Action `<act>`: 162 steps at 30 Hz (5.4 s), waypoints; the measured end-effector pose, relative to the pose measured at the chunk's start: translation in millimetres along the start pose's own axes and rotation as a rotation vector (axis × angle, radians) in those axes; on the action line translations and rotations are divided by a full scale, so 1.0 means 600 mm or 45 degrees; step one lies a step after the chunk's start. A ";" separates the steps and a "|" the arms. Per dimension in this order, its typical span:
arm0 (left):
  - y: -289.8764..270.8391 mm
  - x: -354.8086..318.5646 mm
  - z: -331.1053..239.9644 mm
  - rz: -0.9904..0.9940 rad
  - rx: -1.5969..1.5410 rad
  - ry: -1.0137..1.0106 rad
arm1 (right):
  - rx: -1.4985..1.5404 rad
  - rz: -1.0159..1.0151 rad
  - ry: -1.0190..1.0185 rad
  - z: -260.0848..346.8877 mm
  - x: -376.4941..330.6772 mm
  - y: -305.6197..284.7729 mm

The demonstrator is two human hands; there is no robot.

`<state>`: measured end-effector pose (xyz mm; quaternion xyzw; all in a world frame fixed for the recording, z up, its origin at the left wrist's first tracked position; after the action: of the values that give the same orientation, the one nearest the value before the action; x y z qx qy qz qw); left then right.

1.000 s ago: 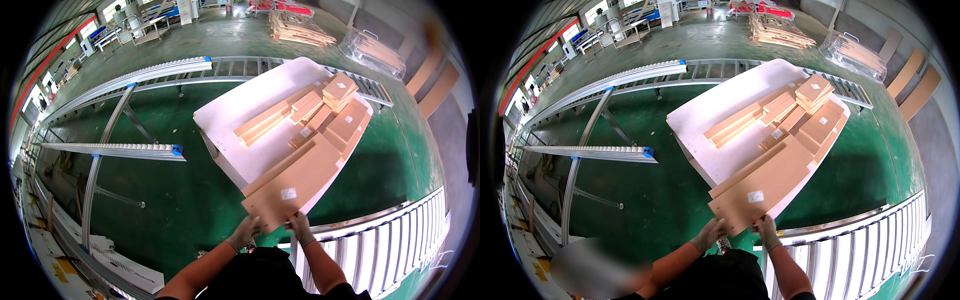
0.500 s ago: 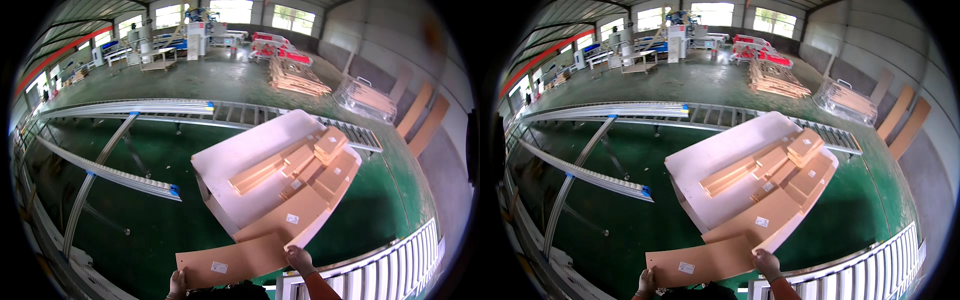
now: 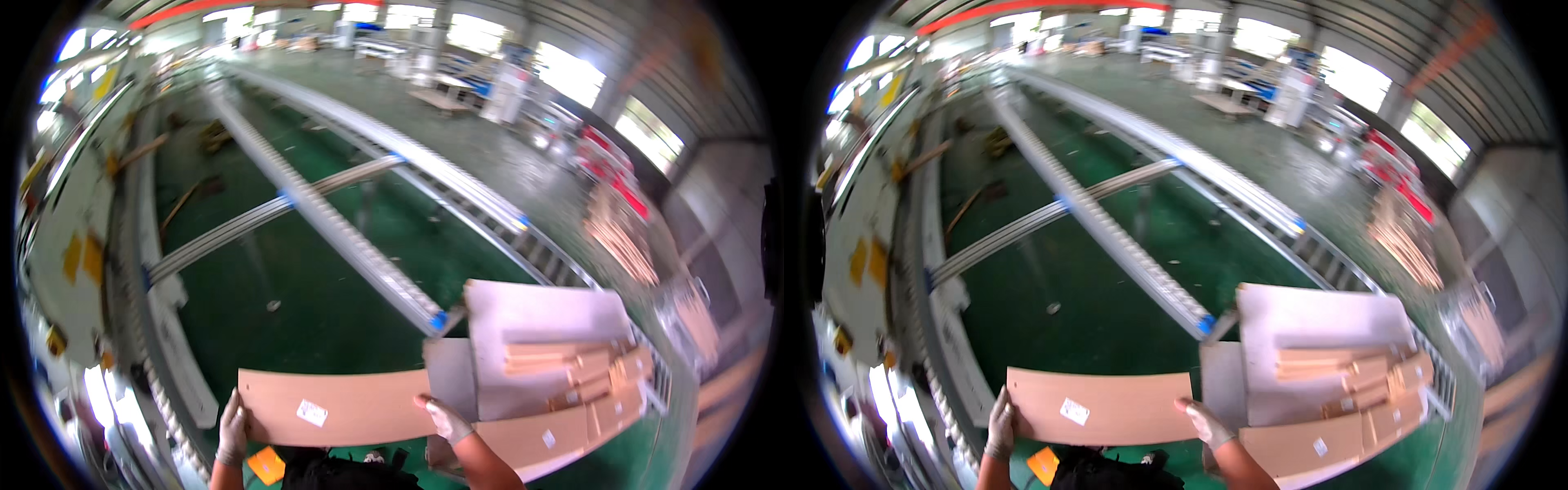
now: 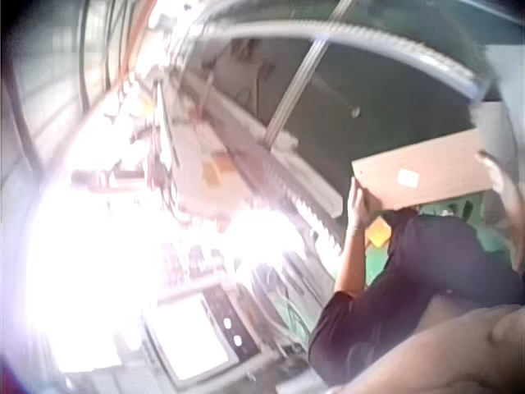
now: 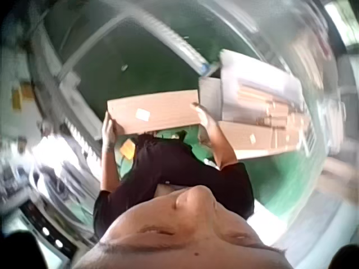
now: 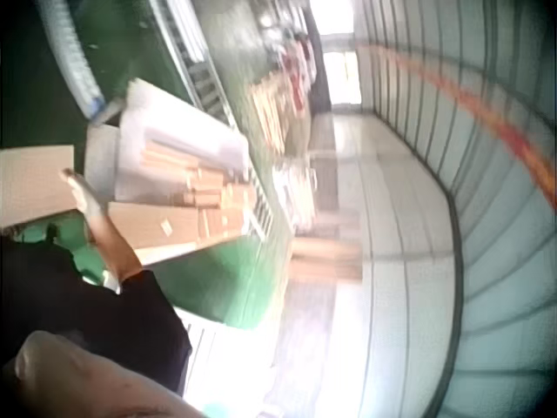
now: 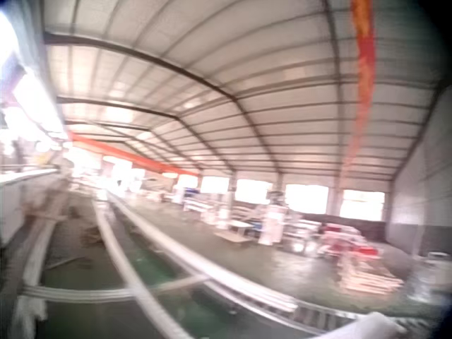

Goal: The person handles a black bird on a table, then repeatedly picks up wooden parts and places them into a machine. The parts move along a conveyor belt after insertion.

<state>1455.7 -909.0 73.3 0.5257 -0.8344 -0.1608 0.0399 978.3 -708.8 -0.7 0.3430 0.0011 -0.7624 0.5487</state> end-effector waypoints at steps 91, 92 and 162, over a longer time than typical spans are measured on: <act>-0.528 0.145 -0.043 -0.660 1.475 -0.257 | -1.485 -1.648 0.081 -0.101 -0.383 -0.194; -0.500 0.113 -0.040 -0.786 1.751 -0.275 | -1.393 -1.765 0.015 -0.112 -0.425 -0.204; -0.271 -0.329 -0.008 -0.671 -1.085 0.431 | -0.286 0.536 0.330 -0.104 0.259 0.560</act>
<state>1684.8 -798.7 47.3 0.6734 -0.5166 -0.4031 0.3424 1266.8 -949.0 -3.9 0.3675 0.0846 -0.5764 0.7250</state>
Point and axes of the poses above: each hand's wrist, its own x-axis towards the middle knuckle, its own y-axis out of the palm, z = x × y, the point moved 2 cm from there along x, towards the middle knuckle, and after that the axes turned 10 degrees about z, right-handed, at the moved point
